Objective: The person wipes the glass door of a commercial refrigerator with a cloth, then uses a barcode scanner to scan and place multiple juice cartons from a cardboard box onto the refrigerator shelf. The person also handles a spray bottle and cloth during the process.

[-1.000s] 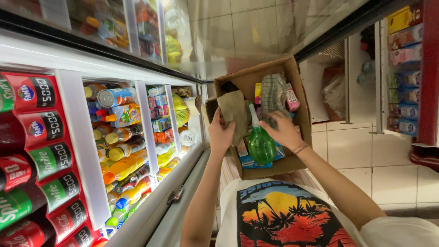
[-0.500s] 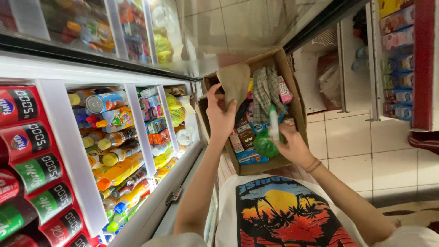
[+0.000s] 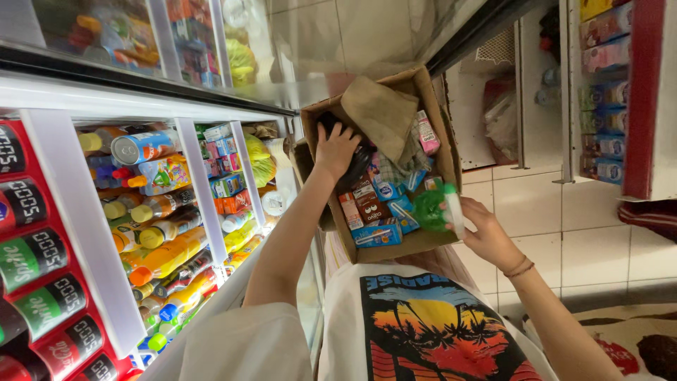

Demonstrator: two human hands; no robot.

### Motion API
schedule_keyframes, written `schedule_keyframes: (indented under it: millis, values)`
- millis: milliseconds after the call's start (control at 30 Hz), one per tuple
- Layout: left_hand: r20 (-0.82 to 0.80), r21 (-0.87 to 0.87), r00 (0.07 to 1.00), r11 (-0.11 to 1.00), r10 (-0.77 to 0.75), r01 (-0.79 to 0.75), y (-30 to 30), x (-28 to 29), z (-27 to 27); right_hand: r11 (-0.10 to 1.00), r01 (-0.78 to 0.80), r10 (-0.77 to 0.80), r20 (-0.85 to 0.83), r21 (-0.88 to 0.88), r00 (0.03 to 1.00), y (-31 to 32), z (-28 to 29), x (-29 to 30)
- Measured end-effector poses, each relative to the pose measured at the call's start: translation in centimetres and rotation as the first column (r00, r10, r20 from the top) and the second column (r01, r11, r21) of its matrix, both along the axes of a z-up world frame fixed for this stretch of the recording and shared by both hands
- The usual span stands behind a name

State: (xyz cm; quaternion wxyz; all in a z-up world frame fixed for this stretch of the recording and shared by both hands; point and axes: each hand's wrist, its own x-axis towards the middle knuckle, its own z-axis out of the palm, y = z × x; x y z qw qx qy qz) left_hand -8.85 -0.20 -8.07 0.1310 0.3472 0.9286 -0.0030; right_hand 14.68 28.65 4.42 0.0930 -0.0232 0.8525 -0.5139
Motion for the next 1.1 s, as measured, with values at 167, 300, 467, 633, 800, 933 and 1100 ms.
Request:
schedule_keyframes:
  millis: [167, 300, 467, 633, 800, 933, 1100]
  values:
    - [0.174, -0.239, 0.962, 0.938, -0.213, 0.251, 1.4, -1.4, 2.5, 0.987, -0.152, 0.153, -0.016, 0.054, 0.988, 0.5, -0.4, 0.3]
    - [0.105, -0.19, 0.967, 0.95, -0.231, 0.248, 1.6, 0.9, 6.8, 0.925, -0.38, 0.38, -0.011, -0.013, 0.925, 0.4, 0.3, -0.7]
    - [0.237, 0.087, 0.933, 0.951, 0.27, -0.297, -1.2, 4.6, 13.0, 0.932, -0.362, 0.35, 0.221, 0.014, 0.91, -1.7, 0.6, -4.2]
    - [0.263, 0.49, 0.74, 0.575, 0.62, -0.656, -5.2, 9.8, 16.2, 0.908, -0.385, 0.414, -0.205, 0.165, 0.887, -8.6, -3.0, -10.1]
    - [0.561, 0.636, 0.543, 0.094, 0.625, -0.766, -8.2, 15.3, 15.4, 0.629, -0.568, 0.697, -0.061, 0.53, 0.715, -16.4, -9.7, -12.2]
    - [0.607, 0.654, 0.471, -0.066, 0.641, -0.753, -9.2, 19.5, 13.3, 0.43, -0.586, 0.744, 0.099, 0.687, 0.661, -17.5, -13.8, -12.0]
    - [0.749, 0.536, 0.305, -0.267, 0.588, -0.801, -9.6, 23.1, 12.2, 0.516, -0.621, 0.733, 0.07, 0.59, 0.676, -14.9, -13.4, -12.4]
